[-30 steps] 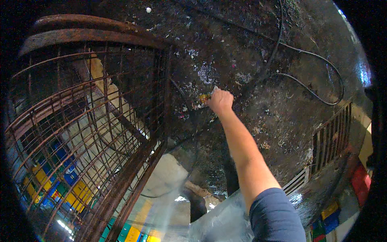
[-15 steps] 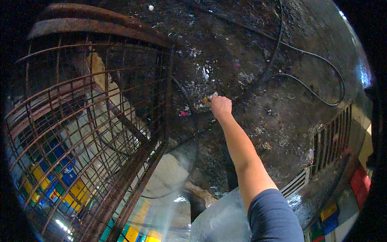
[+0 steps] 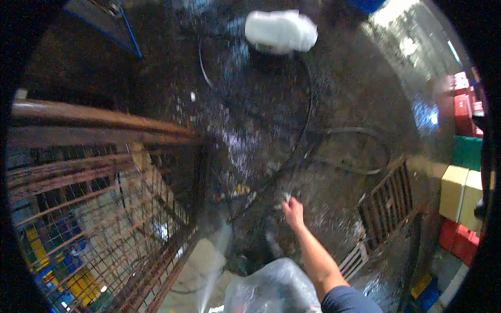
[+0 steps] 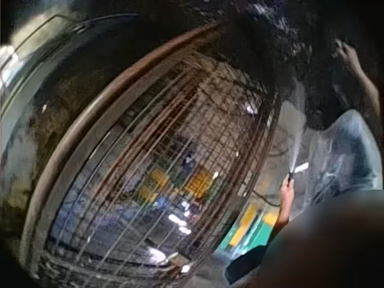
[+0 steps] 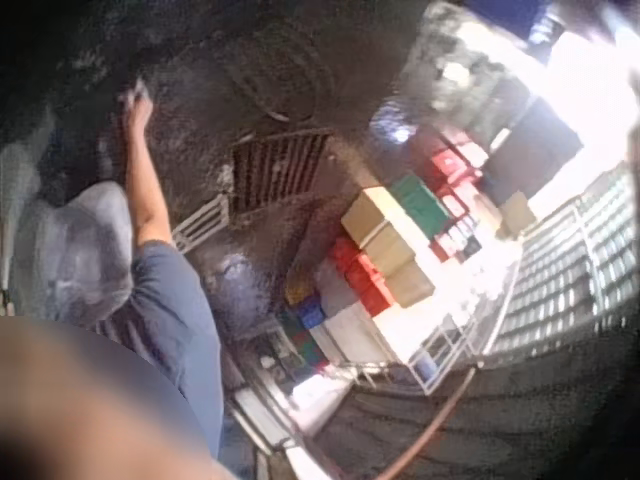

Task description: The person uses a high-pressure water hose to clean a tiled floor in a storage area. They systematically spray the floor surface, moving around stacked crates and metal grates to cover the area.

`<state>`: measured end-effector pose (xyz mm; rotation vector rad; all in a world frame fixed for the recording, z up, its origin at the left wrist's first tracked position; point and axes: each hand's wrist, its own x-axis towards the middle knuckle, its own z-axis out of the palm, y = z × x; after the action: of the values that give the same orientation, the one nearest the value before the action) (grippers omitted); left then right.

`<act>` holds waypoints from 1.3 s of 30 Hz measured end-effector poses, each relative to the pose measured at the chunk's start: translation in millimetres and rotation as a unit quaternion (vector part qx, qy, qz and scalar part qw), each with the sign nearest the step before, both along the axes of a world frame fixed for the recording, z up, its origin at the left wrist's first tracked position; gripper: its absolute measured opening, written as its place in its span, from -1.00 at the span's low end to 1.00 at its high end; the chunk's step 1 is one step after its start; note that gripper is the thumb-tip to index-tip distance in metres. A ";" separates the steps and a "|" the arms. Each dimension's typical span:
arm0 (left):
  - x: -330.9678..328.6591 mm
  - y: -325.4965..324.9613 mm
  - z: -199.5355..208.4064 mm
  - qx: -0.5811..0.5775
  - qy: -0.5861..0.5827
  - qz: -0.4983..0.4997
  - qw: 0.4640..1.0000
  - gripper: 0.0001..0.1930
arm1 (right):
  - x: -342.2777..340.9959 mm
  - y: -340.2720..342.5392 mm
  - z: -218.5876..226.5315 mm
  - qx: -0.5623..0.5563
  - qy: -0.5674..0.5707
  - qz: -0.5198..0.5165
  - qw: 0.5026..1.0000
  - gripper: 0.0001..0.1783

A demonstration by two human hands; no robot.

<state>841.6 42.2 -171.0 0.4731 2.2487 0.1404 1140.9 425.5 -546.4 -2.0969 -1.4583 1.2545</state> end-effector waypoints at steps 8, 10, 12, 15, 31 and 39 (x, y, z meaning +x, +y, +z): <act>-19.6 -0.4 -37.8 0.051 0.015 -0.046 0.998 -0.65 | 9.2 160.5 135.5 0.082 0.162 -0.180 0.967 -0.81; -27.3 -11.5 -49.0 0.072 0.019 -0.062 0.995 -0.65 | -8.5 232.8 168.7 0.152 0.190 -0.176 0.954 -0.80; -29.8 -25.0 -53.7 0.041 0.011 -0.056 0.998 -0.64 | -25.1 314.8 194.1 0.191 0.237 -0.158 0.939 -0.69; -18.0 -38.2 -60.8 0.045 -0.001 -0.047 0.998 -0.67 | -51.3 426.1 212.3 0.161 0.355 -0.085 0.917 -0.53; -9.2 -6.0 -14.4 -0.083 0.027 -0.093 0.992 -0.67 | 5.7 151.3 -129.2 -0.173 -0.243 -0.013 0.954 -0.21; -16.6 -13.9 -32.8 -0.059 0.015 -0.135 0.989 -0.68 | -24.6 142.9 -187.6 -0.291 -0.014 -0.303 0.907 -0.26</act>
<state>825.0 28.3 -203.8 0.7122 2.1829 -0.1384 1116.2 568.4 -734.0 -2.6361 -0.3489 1.4887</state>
